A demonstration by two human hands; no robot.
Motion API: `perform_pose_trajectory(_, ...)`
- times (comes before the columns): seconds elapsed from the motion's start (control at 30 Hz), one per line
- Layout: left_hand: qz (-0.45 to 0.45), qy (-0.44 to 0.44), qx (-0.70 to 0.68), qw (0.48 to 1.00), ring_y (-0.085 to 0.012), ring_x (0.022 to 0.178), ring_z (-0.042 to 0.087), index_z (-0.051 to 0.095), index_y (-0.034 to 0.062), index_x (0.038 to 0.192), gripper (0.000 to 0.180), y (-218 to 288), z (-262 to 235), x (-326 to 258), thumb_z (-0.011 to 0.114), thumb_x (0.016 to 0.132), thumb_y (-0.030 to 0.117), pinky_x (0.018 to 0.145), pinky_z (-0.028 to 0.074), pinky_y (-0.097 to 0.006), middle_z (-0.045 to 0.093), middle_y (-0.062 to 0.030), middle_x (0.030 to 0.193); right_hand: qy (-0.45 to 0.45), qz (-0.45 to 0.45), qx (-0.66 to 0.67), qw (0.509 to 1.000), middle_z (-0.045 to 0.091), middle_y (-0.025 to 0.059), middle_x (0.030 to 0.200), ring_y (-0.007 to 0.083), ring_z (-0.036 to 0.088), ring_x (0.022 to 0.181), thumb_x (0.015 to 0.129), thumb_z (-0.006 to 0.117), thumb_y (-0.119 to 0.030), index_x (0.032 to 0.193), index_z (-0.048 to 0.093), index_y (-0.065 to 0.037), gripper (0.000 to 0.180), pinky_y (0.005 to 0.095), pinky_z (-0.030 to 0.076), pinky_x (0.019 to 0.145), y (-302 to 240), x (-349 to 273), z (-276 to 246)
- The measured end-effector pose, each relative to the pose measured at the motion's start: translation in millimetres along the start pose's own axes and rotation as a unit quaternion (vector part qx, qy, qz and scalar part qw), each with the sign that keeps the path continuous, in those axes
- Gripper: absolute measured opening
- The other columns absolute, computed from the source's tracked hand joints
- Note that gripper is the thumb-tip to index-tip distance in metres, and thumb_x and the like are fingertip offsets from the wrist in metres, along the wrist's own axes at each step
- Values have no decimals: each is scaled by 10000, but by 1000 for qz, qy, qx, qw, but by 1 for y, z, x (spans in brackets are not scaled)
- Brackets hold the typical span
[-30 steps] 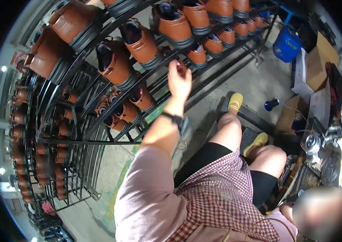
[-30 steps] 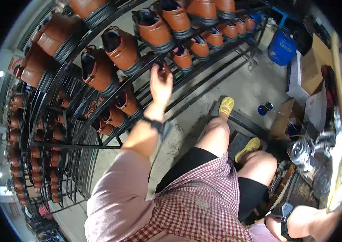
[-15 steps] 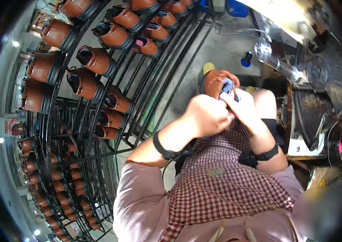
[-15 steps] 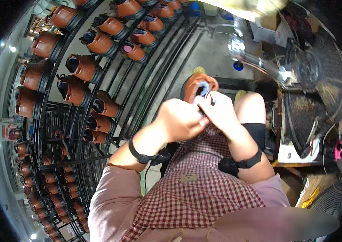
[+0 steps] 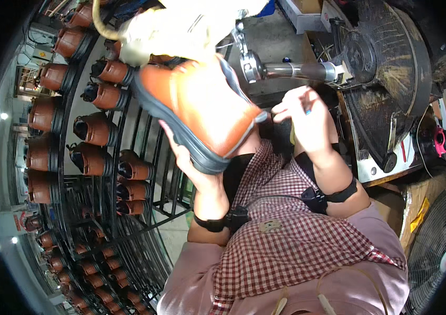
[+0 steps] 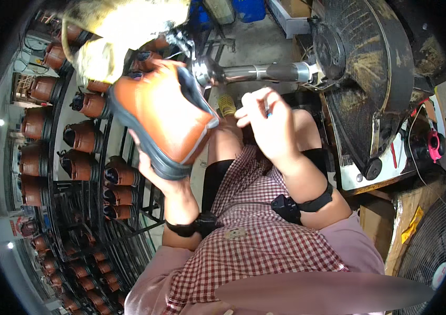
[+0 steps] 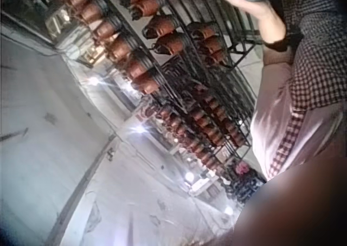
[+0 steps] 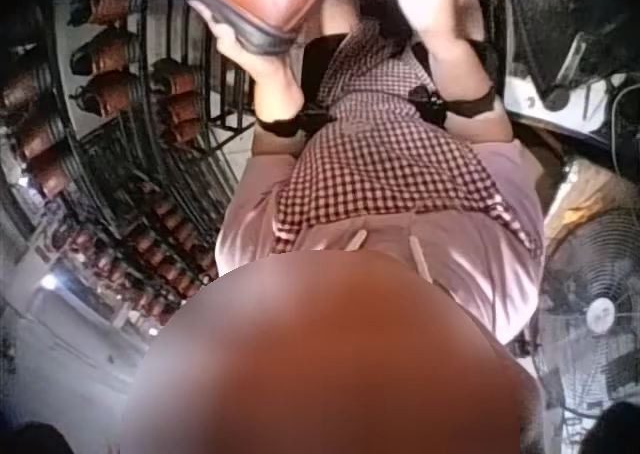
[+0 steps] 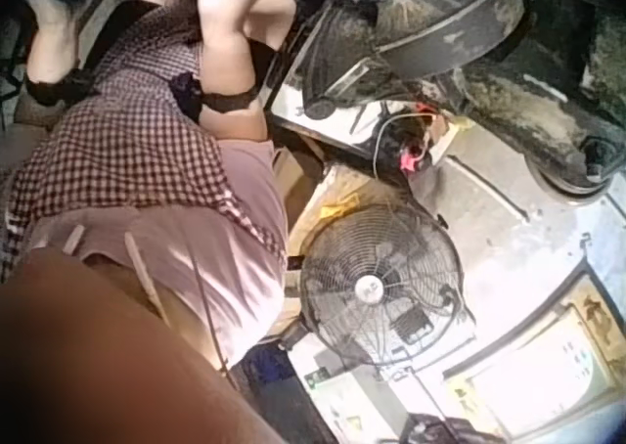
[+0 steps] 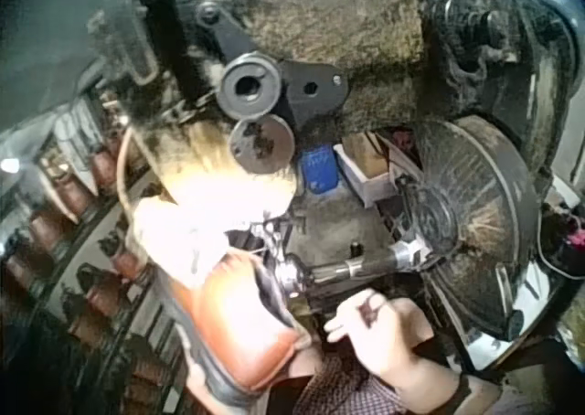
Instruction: The recorder uses a industrial polishing machine to buff the soles and edges of leather boots.
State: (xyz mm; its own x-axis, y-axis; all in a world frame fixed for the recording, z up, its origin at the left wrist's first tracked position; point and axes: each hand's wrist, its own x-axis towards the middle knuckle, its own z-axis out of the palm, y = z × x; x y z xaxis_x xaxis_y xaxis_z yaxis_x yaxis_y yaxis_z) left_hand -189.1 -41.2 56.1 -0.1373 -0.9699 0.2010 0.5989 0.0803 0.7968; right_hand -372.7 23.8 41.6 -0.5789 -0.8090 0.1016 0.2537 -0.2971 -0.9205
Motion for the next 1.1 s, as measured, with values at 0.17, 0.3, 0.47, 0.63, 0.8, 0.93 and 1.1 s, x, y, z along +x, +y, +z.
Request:
perform_pose_trajectory(0.17,-59,-171,232,956,-231,1228,473,379,-2,1414,532,17,25,70,463,956,256,1041,367,-362,495,-117,1332,-67,-2,-71,995,633,10,898,51,553,821,866,666,-48,984,611,10,143,202,457,749,-46,20,15)
perform_pose_trajectory(0.3,236,-267,422,834,-174,1188,505,469,-16,1351,468,10,56,85,503,939,201,1025,367,-314,531,-106,1299,-43,48,32,997,655,21,953,57,581,864,820,712,-24,1017,606,20,228,220,472,774,-33,19,14)
perform_pose_trajectory(0.47,-103,-126,170,972,-183,1170,523,439,-15,1368,521,16,73,63,527,894,183,1022,385,-330,543,-110,1291,-55,-2,-5,998,672,30,917,69,608,819,785,727,15,1020,611,21,262,225,496,752,-27,8,4)
perform_pose_trajectory(0.63,-161,-165,128,965,-203,1216,481,400,-21,1388,536,17,75,62,500,915,210,1055,350,-335,507,-108,1318,-63,-22,-32,997,689,59,919,88,632,822,764,747,9,1029,616,32,296,233,505,763,-31,11,-1)
perform_pose_trajectory(0.8,-140,-209,70,965,-212,1251,430,355,-3,1420,556,-1,61,76,469,948,269,1085,297,-343,455,-104,1356,-52,-37,-44,997,684,39,898,75,612,773,771,754,-20,989,636,20,251,231,502,714,-39,17,1)
perform_pose_trajectory(0.93,-153,-188,81,967,-210,1261,423,359,11,1419,576,5,53,71,459,948,327,1086,294,-349,452,-98,1367,-18,-61,-74,995,685,31,881,67,603,775,782,743,-22,970,641,11,216,218,491,701,-36,22,2)
perform_pose_trajectory(1.1,-172,-158,94,968,-206,1275,413,363,27,1418,605,-2,51,73,446,948,400,1087,290,-356,448,-92,1381,-23,-56,-113,992,668,1,839,42,579,749,794,735,-26,940,641,1,176,207,477,678,-38,29,-4)
